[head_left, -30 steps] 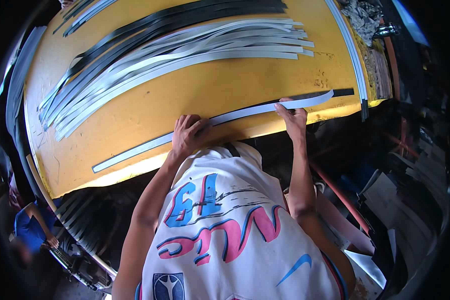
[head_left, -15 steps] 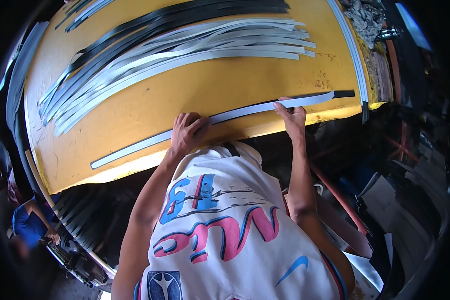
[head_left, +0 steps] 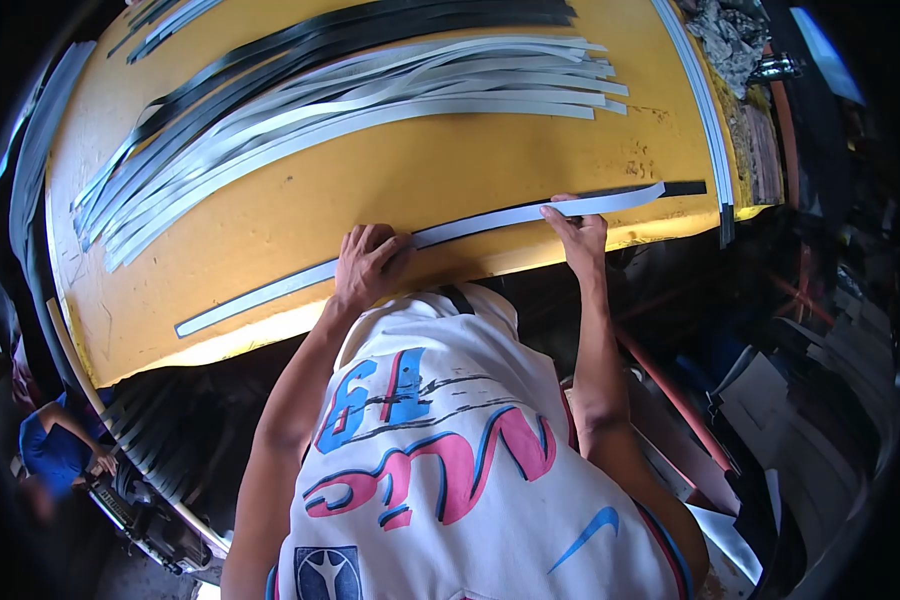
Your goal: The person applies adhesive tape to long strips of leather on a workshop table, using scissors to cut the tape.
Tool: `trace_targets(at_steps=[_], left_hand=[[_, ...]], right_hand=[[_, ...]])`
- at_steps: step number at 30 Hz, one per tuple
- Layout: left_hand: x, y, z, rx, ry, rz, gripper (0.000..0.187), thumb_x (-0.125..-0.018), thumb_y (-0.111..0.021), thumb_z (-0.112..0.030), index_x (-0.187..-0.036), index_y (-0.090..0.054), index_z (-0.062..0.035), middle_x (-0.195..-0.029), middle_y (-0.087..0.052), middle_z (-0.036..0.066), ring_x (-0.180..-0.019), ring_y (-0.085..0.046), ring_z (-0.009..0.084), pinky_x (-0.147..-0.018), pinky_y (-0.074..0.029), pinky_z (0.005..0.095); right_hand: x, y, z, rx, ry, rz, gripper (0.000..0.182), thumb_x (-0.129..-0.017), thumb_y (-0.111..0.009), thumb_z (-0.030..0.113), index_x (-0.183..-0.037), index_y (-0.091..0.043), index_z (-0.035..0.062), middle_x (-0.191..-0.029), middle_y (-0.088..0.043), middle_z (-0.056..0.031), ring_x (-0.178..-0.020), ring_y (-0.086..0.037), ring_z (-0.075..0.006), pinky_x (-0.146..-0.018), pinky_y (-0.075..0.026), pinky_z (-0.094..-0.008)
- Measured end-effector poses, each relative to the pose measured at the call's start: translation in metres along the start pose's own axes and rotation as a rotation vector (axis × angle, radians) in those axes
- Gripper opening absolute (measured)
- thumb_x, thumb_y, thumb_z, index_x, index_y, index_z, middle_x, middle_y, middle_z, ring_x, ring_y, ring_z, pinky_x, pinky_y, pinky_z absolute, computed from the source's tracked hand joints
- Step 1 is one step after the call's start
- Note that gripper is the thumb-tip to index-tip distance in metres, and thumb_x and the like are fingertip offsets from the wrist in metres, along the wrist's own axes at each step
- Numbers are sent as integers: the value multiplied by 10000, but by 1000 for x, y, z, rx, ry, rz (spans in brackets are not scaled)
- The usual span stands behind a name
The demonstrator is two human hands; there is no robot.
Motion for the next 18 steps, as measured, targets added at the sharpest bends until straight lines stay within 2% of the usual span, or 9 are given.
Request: trace_targets(at_steps=[4,8,18], left_hand=[[0,0,0,7,9,9,234,-822,-784,-197,-1036,-727,-120,-996,-628,85,-954,-590,302,-834,-473,426],[0,-1,1,-1,2,0,232,-838,-767,-226,-1056,-724,-160,-1015,-618,67,-962,-580,286,-813,-456,417],[0,-1,0,-8,0,7,245,-839,-768,-221,-1069,-716,-159,-1016,-609,71,-968,-578,286,-820,-452,418]], right_hand=[[-1,0,-1,28,9,-3,255,-865,-814,120,-1050,-705,-19,-956,-698,-44,-850,-619,-96,-742,-506,-253],[-2,-1,0,0,25,0,258,-861,-816,115,-1053,-706,-18,-963,-703,-51,-859,-631,-100,-745,-513,-258],[-3,-2,-14,-41,-29,-6,272,-842,-833,120,-1050,-715,-11,-916,-703,-39,-803,-626,-93,-733,-511,-252]])
Point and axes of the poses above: each hand's wrist, its own x-axis away from the middle knuckle, its own y-axis out of the back of the hand, z = x × y, the point moved 8 cm from there along -x, towards the middle knuckle
